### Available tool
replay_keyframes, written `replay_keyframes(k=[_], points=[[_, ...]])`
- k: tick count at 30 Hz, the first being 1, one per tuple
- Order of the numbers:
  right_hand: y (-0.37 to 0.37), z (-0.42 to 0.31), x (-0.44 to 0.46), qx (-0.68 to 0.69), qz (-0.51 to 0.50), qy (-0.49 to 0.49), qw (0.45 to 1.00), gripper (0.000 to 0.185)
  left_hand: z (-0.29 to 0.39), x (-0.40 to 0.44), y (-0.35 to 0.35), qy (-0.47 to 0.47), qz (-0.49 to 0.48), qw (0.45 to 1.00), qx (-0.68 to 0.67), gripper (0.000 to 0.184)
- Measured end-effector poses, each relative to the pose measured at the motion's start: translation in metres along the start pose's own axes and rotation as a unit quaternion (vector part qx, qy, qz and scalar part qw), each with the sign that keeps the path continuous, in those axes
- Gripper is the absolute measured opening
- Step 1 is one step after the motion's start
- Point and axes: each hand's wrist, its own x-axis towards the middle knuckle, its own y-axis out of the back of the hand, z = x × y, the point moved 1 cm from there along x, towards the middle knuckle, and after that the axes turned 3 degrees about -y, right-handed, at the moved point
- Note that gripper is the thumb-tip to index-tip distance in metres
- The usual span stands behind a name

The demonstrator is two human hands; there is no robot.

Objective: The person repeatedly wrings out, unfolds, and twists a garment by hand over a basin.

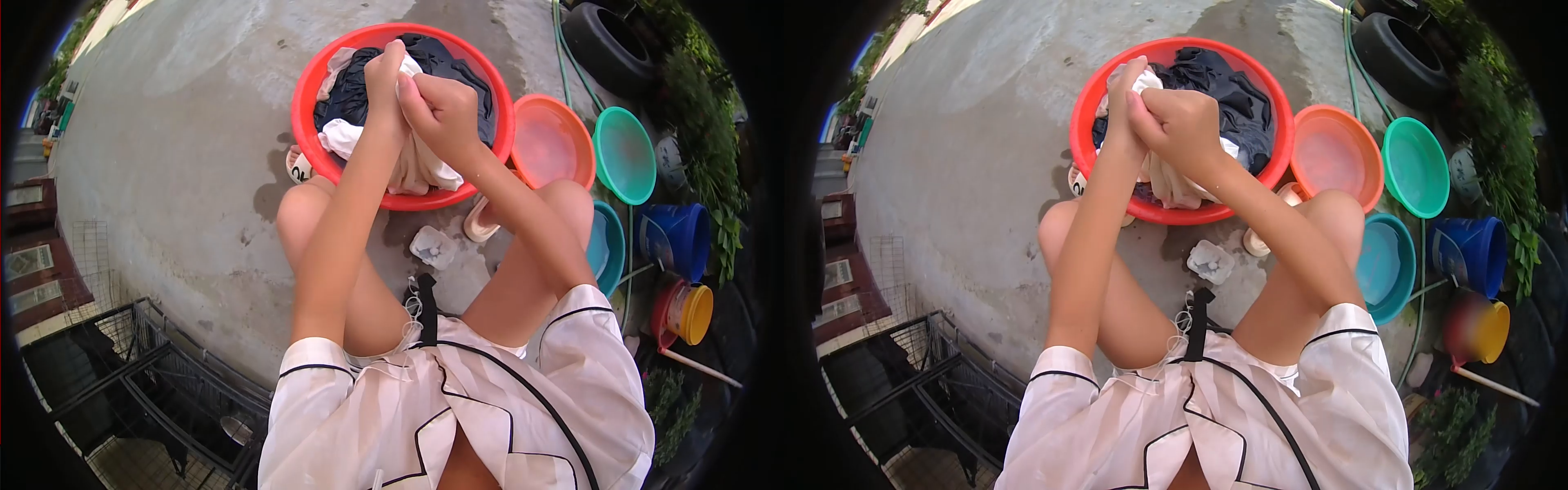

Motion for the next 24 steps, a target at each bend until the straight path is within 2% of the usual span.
replay_keyframes(k=[2, 4, 5, 6, 7, 9, 10, 11, 12, 14, 15, 16, 18, 21, 22, 23, 24], points=[[-0.002, -0.004, -0.007, -0.022, -0.037, 0.114, 0.993, 0.031, -0.004, 0.012, 0.011, -0.008, 0.003, 0.999, 0.038, 0.018], [-0.004, 0.01, 0.007, 0.067, -0.009, -0.102, 0.993, 0.034, 0.002, -0.007, -0.021, -0.043, 0.086, 0.995, -0.009, 0.031], [-0.006, 0.028, 0.015, 0.084, 0.003, -0.157, 0.984, 0.035, -0.004, -0.005, -0.021, -0.052, 0.09, 0.992, 0.077, 0.031], [-0.006, 0.037, 0.022, 0.101, 0.016, -0.213, 0.972, 0.036, -0.004, -0.006, -0.022, -0.045, 0.08, 0.992, 0.092, 0.031], [-0.006, 0.042, 0.023, 0.118, 0.032, -0.227, 0.966, 0.036, -0.004, -0.006, -0.023, -0.039, 0.07, 0.991, 0.108, 0.031], [-0.011, 0.025, 0.012, 0.093, 0.021, -0.166, 0.981, 0.036, -0.002, 0.001, -0.016, -0.054, 0.076, 0.991, 0.094, 0.031], [-0.011, 0.009, 0.004, 0.079, 0.015, -0.136, 0.988, 0.035, 0.004, 0.004, -0.015, -0.046, 0.088, 0.995, 0.005, 0.03], [-0.01, -0.004, -0.007, 0.07, -0.032, -0.058, 0.995, 0.033, 0.005, 0.013, -0.005, -0.021, 0.093, 0.995, 0.03, 0.029], [-0.01, -0.008, -0.013, -0.001, -0.048, 0.052, 0.998, 0.032, 0.01, 0.015, 0.0, 0.006, 0.097, 0.994, 0.055, 0.029], [-0.008, 0.001, -0.007, 0.094, -0.047, -0.074, 0.992, 0.034, 0.004, 0.004, -0.004, -0.046, 0.045, 0.996, 0.067, 0.029], [-0.007, 0.01, 0.003, 0.097, -0.016, -0.128, 0.987, 0.035, -0.002, 0.0, -0.013, -0.07, 0.068, 0.994, 0.057, 0.03], [-0.004, 0.02, 0.011, 0.134, 0.002, -0.19, 0.973, 0.036, -0.002, -0.006, -0.019, -0.049, 0.079, 0.987, 0.134, 0.032], [-0.004, 0.039, 0.018, 0.153, 0.034, -0.241, 0.958, 0.036, -0.011, -0.01, -0.025, -0.078, 0.036, 0.978, 0.191, 0.035], [-0.009, 0.014, 0.0, 0.096, 0.042, -0.158, 0.982, 0.036, -0.001, -0.001, -0.015, -0.032, 0.059, 0.994, 0.084, 0.033], [-0.007, -0.003, -0.01, 0.065, -0.01, -0.087, 0.994, 0.036, 0.003, 0.005, -0.009, -0.02, 0.067, 0.997, 0.036, 0.032], [-0.006, -0.005, -0.013, 0.046, -0.024, -0.029, 0.998, 0.035, 0.002, 0.016, -0.002, -0.006, 0.088, 0.991, 0.098, 0.028], [-0.006, -0.005, -0.016, 0.026, -0.037, 0.029, 0.999, 0.034, 0.002, 0.012, -0.004, -0.018, 0.079, 0.993, 0.086, 0.028]])
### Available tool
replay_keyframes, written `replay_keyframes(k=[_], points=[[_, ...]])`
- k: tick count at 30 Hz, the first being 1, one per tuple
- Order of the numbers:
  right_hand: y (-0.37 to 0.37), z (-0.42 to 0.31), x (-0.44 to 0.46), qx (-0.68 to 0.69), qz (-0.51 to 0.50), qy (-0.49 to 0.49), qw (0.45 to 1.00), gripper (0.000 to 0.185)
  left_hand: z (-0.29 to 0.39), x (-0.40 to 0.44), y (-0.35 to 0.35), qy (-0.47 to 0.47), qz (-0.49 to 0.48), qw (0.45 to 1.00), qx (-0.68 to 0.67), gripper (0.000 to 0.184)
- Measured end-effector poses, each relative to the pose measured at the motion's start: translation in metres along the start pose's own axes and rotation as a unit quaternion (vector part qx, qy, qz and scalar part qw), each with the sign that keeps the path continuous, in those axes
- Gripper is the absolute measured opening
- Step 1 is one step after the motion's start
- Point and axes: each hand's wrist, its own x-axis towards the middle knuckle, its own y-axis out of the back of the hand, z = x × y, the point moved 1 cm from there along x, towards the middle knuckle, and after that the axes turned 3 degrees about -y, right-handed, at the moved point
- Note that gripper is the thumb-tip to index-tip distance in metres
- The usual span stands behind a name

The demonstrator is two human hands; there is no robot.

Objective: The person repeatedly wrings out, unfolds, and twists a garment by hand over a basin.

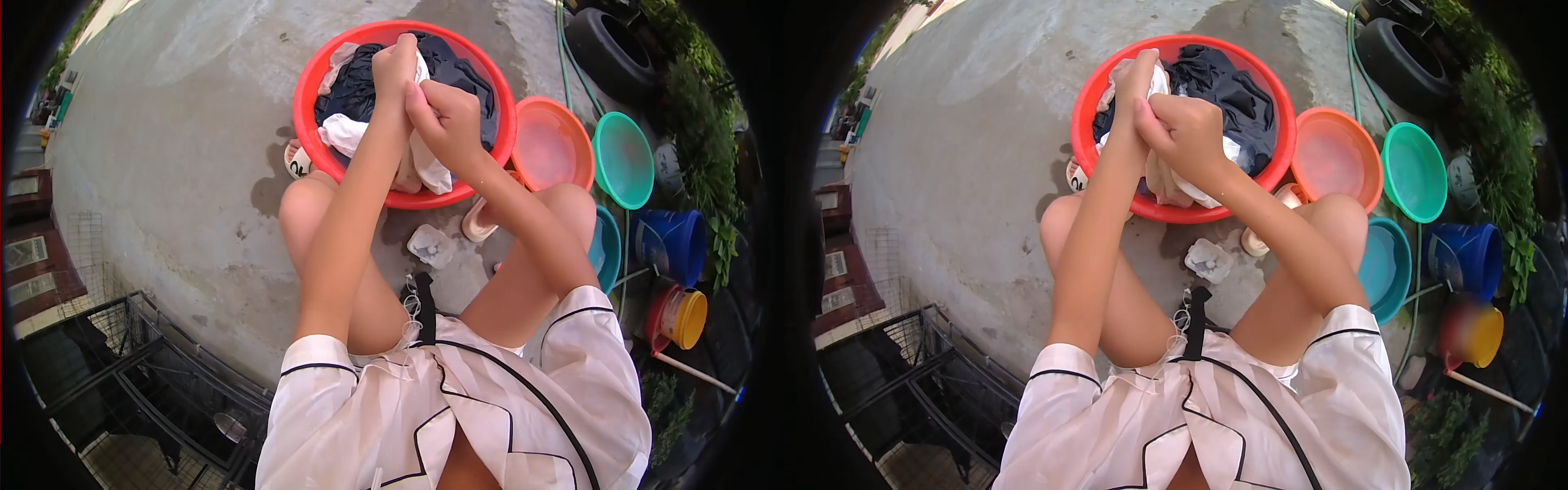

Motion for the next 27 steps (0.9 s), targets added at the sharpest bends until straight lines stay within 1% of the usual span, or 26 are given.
replay_keyframes(k=[2, 3, 4, 6, 7, 9, 10, 11, 12, 14, 15, 16, 18, 21, 22, 24, 26, 27], points=[[0.003, 0.014, 0.015, 0.099, 0.041, -0.148, 0.983, 0.035, -0.002, -0.014, -0.009, -0.022, -0.018, 0.999, -0.025, 0.029], [0.007, 0.027, 0.024, 0.124, 0.035, -0.213, 0.969, 0.037, -0.006, -0.019, -0.015, -0.053, -0.003, 0.999, 0.012, 0.031], [0.009, 0.037, 0.027, 0.117, 0.05, -0.23, 0.965, 0.038, -0.005, -0.025, -0.016, -0.018, -0.028, 0.997, 0.065, 0.033], [0.01, 0.044, 0.029, 0.105, 0.077, -0.264, 0.956, 0.039, -0.01, -0.027, -0.02, -0.047, -0.035, 0.993, 0.106, 0.032], [0.008, 0.039, 0.025, 0.102, 0.083, -0.258, 0.957, 0.038, -0.01, -0.024, -0.017, -0.028, -0.028, 0.998, 0.054, 0.032], [0.001, 0.012, 0.007, 0.05, 0.04, -0.138, 0.988, 0.037, -0.004, -0.011, -0.007, 0.009, -0.012, 0.999, -0.052, 0.032], [0.0, 0.001, 0.001, 0.023, 0.017, -0.076, 0.997, 0.036, -0.001, -0.004, 0.0, -0.005, -0.016, 1.0, -0.01, 0.03], [0.002, -0.005, 0.0, -0.047, 0.001, 0.021, 0.999, 0.032, -0.002, -0.001, 0.0, -0.016, -0.013, 1.0, 0.006, 0.03], [0.005, -0.003, 0.003, -0.01, 0.001, -0.026, 1.0, 0.032, -0.003, -0.002, -0.001, -0.024, -0.011, 0.999, 0.022, 0.03], [0.012, 0.009, 0.018, 0.064, 0.005, -0.119, 0.991, 0.032, -0.001, -0.018, -0.01, -0.004, -0.018, 0.999, 0.027, 0.024], [0.011, 0.028, 0.025, 0.114, 0.032, -0.184, 0.976, 0.033, 0.001, -0.026, -0.014, 0.003, -0.023, 0.999, 0.031, 0.021], [0.013, 0.039, 0.03, 0.123, 0.05, -0.234, 0.963, 0.035, -0.001, -0.03, -0.015, -0.006, -0.05, 0.996, 0.078, 0.023], [0.012, 0.044, 0.031, 0.101, 0.074, -0.253, 0.959, 0.034, -0.007, -0.03, -0.019, -0.048, -0.044, 0.993, 0.095, 0.03], [0.004, 0.015, 0.013, 0.068, 0.047, -0.184, 0.979, 0.034, -0.002, -0.017, -0.008, -0.014, -0.013, 0.999, -0.049, 0.028], [0.002, 0.004, 0.006, 0.064, 0.013, -0.125, 0.99, 0.033, 0.002, -0.012, -0.003, -0.007, -0.011, 0.998, -0.058, 0.028], [0.001, 0.005, 0.006, 0.105, -0.024, -0.129, 0.986, 0.034, 0.006, -0.012, 0.0, -0.009, -0.022, 0.999, -0.045, 0.028], [0.005, 0.023, 0.021, 0.136, 0.023, -0.176, 0.975, 0.036, 0.005, -0.026, -0.014, -0.027, -0.018, 0.998, -0.051, 0.03], [0.008, 0.033, 0.026, 0.186, 0.043, -0.239, 0.952, 0.038, 0.002, -0.03, -0.015, -0.044, -0.017, 0.997, 0.062, 0.031]])
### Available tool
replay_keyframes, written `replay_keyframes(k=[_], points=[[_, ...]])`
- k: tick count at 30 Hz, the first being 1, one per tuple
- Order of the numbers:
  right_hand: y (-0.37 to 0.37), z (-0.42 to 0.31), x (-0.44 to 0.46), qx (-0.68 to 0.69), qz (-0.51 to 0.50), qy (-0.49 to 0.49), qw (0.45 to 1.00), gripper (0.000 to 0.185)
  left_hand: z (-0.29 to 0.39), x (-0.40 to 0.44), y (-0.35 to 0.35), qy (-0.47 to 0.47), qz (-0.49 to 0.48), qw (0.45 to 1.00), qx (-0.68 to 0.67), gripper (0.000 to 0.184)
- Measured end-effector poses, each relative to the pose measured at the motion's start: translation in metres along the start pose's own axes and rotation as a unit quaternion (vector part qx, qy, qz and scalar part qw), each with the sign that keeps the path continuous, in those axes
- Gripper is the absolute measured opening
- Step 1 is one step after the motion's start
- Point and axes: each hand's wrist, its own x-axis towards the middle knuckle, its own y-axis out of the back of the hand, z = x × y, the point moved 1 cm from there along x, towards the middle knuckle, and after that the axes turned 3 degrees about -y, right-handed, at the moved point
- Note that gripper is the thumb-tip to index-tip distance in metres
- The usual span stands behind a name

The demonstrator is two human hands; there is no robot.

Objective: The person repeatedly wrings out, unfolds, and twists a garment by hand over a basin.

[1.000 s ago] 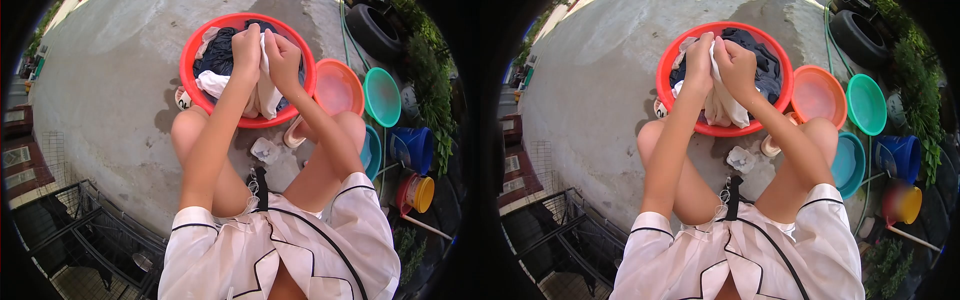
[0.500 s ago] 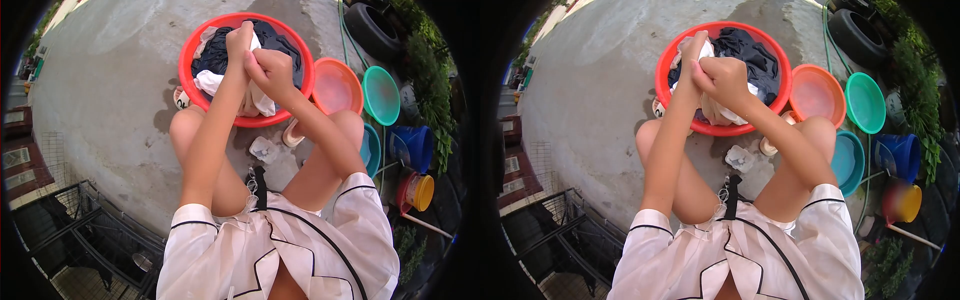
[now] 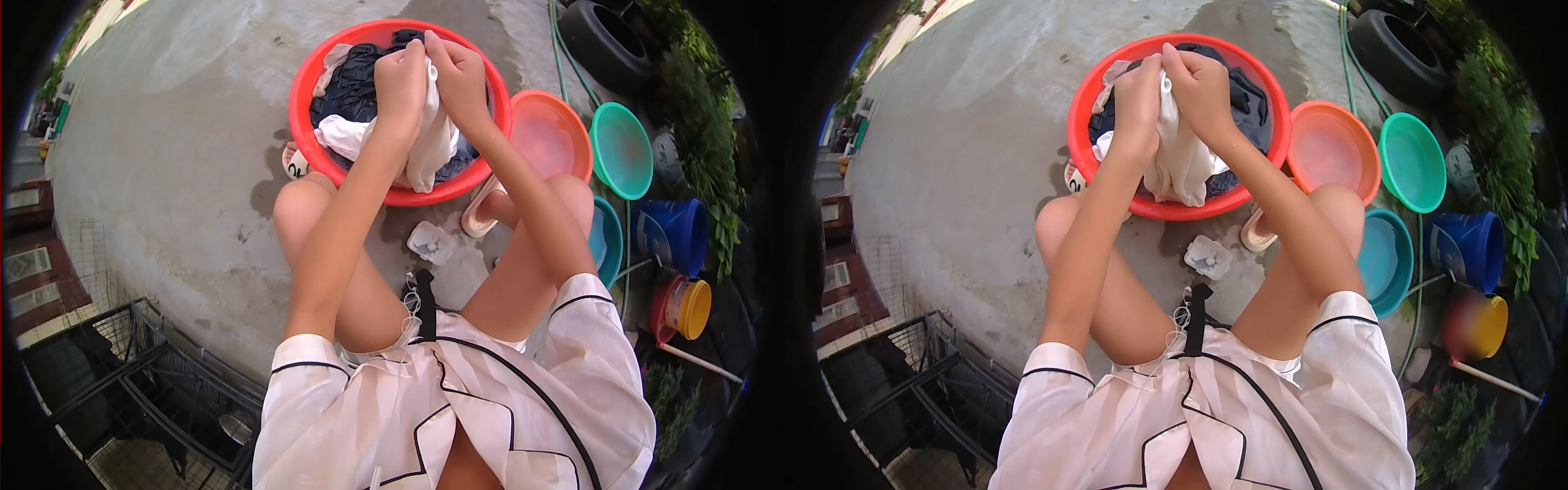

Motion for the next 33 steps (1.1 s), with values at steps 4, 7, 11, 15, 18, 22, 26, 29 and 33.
replay_keyframes(k=[4, 7, 11, 15, 18, 22, 26, 29, 33], points=[[0.0, -0.002, -0.007, -0.042, 0.059, -0.021, 0.997, 0.039, -0.001, 0.0, -0.004, 0.006, -0.007, 1.0, -0.029, 0.032], [-0.014, -0.013, -0.039, -0.151, -0.014, 0.189, 0.97, 0.039, 0.004, 0.013, 0.014, 0.021, 0.0, 0.995, -0.096, 0.03], [0.0, 0.002, -0.001, -0.046, 0.011, 0.059, 0.997, 0.037, 0.002, -0.003, -0.003, 0.012, 0.001, 0.998, -0.056, 0.031], [-0.005, 0.014, 0.001, 0.022, 0.067, -0.023, 0.997, 0.036, -0.009, 0.003, 0.0, 0.039, -0.005, 0.998, -0.052, 0.023], [-0.018, -0.013, -0.033, -0.112, -0.003, 0.109, 0.988, 0.035, 0.0, 0.018, 0.017, 0.032, 0.023, 0.991, -0.13, 0.03], [-0.008, -0.005, -0.006, -0.016, 0.003, 0.037, 0.999, 0.038, 0.0, 0.01, 0.001, -0.002, 0.021, 0.997, -0.078, 0.03], [-0.003, 0.014, 0.005, 0.064, 0.071, -0.04, 0.995, 0.039, -0.015, 0.008, -0.005, -0.031, -0.002, 0.999, -0.022, 0.032], [-0.021, -0.02, -0.037, -0.108, -0.019, 0.113, 0.988, 0.038, 0.001, 0.026, 0.018, 0.04, 0.035, 0.994, -0.098, 0.031], [-0.015, -0.012, -0.014, -0.019, -0.015, 0.032, 0.999, 0.036, 0.003, 0.014, 0.007, 0.01, 0.017, 0.995, -0.093, 0.031]])
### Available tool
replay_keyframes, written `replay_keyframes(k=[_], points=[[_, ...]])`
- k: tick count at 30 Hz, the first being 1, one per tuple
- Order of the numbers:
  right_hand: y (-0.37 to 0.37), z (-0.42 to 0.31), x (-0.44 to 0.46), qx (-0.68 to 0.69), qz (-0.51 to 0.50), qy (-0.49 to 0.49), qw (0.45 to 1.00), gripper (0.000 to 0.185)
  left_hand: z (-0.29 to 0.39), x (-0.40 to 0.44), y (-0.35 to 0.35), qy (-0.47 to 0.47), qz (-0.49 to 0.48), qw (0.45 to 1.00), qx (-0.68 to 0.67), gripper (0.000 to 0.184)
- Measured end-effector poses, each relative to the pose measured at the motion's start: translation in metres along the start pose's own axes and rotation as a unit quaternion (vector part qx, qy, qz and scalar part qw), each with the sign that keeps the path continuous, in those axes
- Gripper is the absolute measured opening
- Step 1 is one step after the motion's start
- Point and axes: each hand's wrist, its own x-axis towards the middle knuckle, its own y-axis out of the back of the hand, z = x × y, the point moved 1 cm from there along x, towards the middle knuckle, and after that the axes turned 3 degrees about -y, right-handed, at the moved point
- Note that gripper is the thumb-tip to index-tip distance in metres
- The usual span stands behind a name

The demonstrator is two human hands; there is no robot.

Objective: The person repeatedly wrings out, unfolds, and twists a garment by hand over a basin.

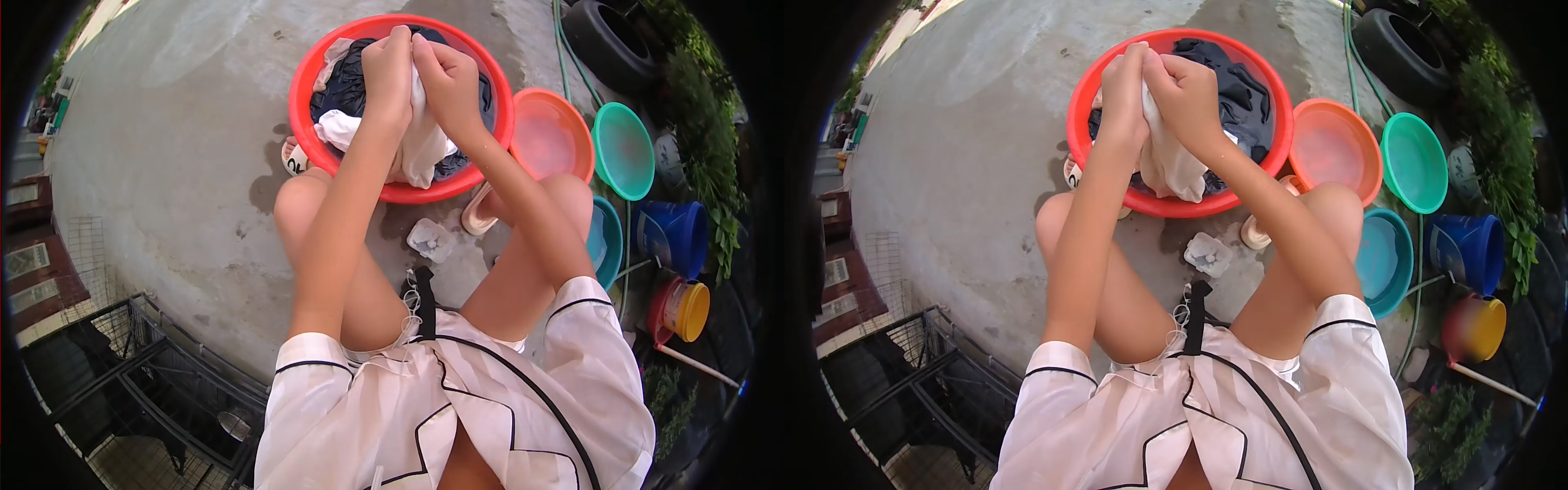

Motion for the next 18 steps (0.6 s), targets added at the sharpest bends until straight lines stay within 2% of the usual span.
replay_keyframes(k=[1, 4, 6, 7, 8, 10, 14, 16, 17, 18], points=[[0.006, 0.008, 0.01, 0.034, 0.027, -0.047, 0.998, 0.037, 0.003, -0.01, -0.005, -0.007, -0.003, 0.999, 0.052, 0.032], [0.01, 0.023, 0.017, 0.042, 0.063, -0.081, 0.994, 0.037, -0.009, -0.016, -0.008, -0.035, -0.034, 0.991, 0.124, 0.031], [0.0, 0.005, -0.002, -0.039, 0.036, -0.031, 0.998, 0.036, -0.007, -0.001, 0.001, 0.008, 0.014, 1.0, -0.016, 0.031], [-0.005, -0.006, -0.013, -0.08, 0.021, -0.006, 0.997, 0.036, 0.002, 0.003, 0.008, 0.029, 0.024, 0.999, -0.039, 0.029], [-0.008, -0.003, -0.023, -0.122, -0.031, 0.028, 0.992, 0.033, 0.002, 0.012, 0.018, 0.021, 0.018, 1.0, 0.008, 0.027], [-0.006, -0.007, -0.019, -0.073, -0.03, 0.022, 0.997, 0.034, 0.0, 0.008, 0.015, 0.007, 0.0, 1.0, -0.004, 0.029], [0.012, 0.019, 0.016, -0.003, 0.04, -0.055, 0.998, 0.037, -0.009, -0.015, -0.008, 0.001, -0.019, 0.995, 0.098, 0.031], [0.01, 0.019, 0.017, -0.004, 0.072, -0.066, 0.995, 0.037, -0.014, -0.01, -0.009, -0.017, -0.007, 0.996, 0.088, 0.032], [0.009, 0.019, 0.012, -0.079, 0.055, -0.067, 0.993, 0.035, -0.016, -0.001, -0.006, -0.011, 0.016, 1.0, 0.018, 0.032], [0.001, 0.008, 0.001, -0.132, 0.039, -0.007, 0.99, 0.034, -0.018, 0.01, 0.002, -0.006, 0.039, 0.998, -0.053, 0.032]])
